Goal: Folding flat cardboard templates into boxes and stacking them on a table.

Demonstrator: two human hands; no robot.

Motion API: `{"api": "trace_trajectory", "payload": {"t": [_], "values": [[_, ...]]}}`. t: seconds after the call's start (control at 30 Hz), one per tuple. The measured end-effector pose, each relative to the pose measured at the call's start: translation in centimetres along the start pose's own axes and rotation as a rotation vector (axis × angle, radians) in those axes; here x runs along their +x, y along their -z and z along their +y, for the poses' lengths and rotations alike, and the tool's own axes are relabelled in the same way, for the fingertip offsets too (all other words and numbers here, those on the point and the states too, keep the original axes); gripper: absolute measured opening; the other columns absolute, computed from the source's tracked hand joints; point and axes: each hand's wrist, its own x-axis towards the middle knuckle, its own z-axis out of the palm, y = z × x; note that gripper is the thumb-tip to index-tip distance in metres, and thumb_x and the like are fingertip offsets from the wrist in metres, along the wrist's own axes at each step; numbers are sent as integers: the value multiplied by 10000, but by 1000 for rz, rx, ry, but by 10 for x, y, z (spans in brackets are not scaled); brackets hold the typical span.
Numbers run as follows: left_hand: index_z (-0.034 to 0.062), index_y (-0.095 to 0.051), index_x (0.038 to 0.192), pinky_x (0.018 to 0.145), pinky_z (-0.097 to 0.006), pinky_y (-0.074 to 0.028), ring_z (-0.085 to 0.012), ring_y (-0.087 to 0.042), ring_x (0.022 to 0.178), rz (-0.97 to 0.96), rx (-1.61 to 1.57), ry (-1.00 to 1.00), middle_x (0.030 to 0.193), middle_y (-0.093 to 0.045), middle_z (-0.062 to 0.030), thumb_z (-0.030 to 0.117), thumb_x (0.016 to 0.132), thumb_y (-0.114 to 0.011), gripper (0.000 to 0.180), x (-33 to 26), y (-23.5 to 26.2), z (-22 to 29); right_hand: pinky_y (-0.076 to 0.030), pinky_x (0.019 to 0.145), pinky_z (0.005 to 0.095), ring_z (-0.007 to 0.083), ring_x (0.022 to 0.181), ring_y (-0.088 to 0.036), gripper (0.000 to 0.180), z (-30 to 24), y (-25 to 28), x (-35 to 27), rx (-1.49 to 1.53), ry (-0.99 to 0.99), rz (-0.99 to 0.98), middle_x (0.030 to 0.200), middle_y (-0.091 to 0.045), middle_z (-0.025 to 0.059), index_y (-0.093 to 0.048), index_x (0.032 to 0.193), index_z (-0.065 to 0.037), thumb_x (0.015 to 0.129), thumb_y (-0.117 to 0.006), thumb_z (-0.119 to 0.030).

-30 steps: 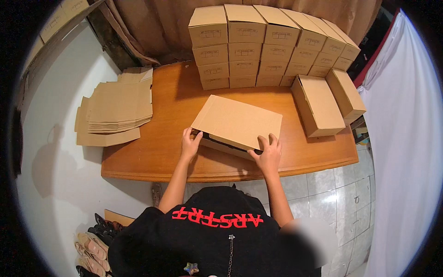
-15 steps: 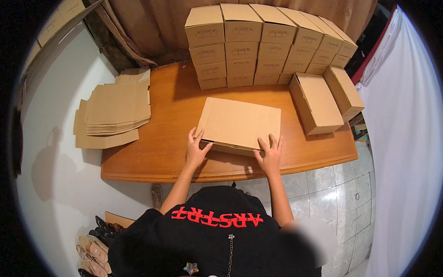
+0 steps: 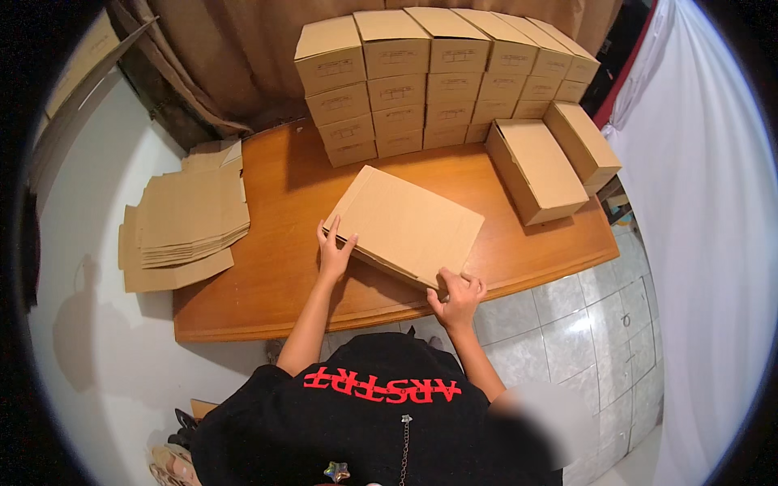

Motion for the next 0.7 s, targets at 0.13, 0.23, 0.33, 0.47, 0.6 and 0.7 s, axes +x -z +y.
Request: {"api": "trace_trajectory", "payload": {"t": [0.13,0.23,0.33,0.47,0.6,0.7], "values": [[178,-380,1337,1040,-424,-236,-384,-170,1312,-88,-127,-36,1432,-55,-238,268,806,-615,587,28,-4,-31,-309,911,432,325,982,-467,441,7,0,10,79,-44,14,1034,-571,112,-559,1064,-89,679,-655,-281],[161,-280,1382,1059,-415,-197,-347,-108,1343,-201,-206,-40,1450,-20,-229,258,811,-608,665,45,-4,-32,-313,929,431,331,991,-479,520,28,-10,41,92,-115,192,1090,-534,149,-508,1146,-76,679,-667,-242],[65,-75,1411,1078,-391,-140,-340,-66,1350,-135,-204,-112,1445,-2,-252,324,836,-572,803,48,-16,-17,-336,929,435,331,1001,-490,597,70,-31,42,214,-282,218,1120,-512,172,-443,1220,-54,695,-677,-217],[-81,103,1347,1086,-349,-102,-349,-60,1342,-191,-289,272,1429,2,-285,479,843,-504,967,16,-41,-10,-403,863,383,260,998,-504,600,81,-39,37,493,-547,83,1125,-508,157,-425,1233,-27,730,-682,-228],[-171,-192,1275,1039,-332,-230,-333,-290,1265,-432,-450,341,1326,-304,-304,494,838,-507,856,-41,-68,8,-420,819,323,182,988,-503,517,109,-55,10,722,-804,140,1095,-521,122,-451,1194,-23,763,-653,-225],[-182,-199,1241,1021,-348,-250,-330,-343,1216,-505,-367,365,1282,-337,-309,454,803,-581,861,-62,-77,19,-411,782,277,131,889,-475,335,92,-53,9,1020,-815,128,960,-519,60,-474,1099,-12,825,-552,-189]]}}
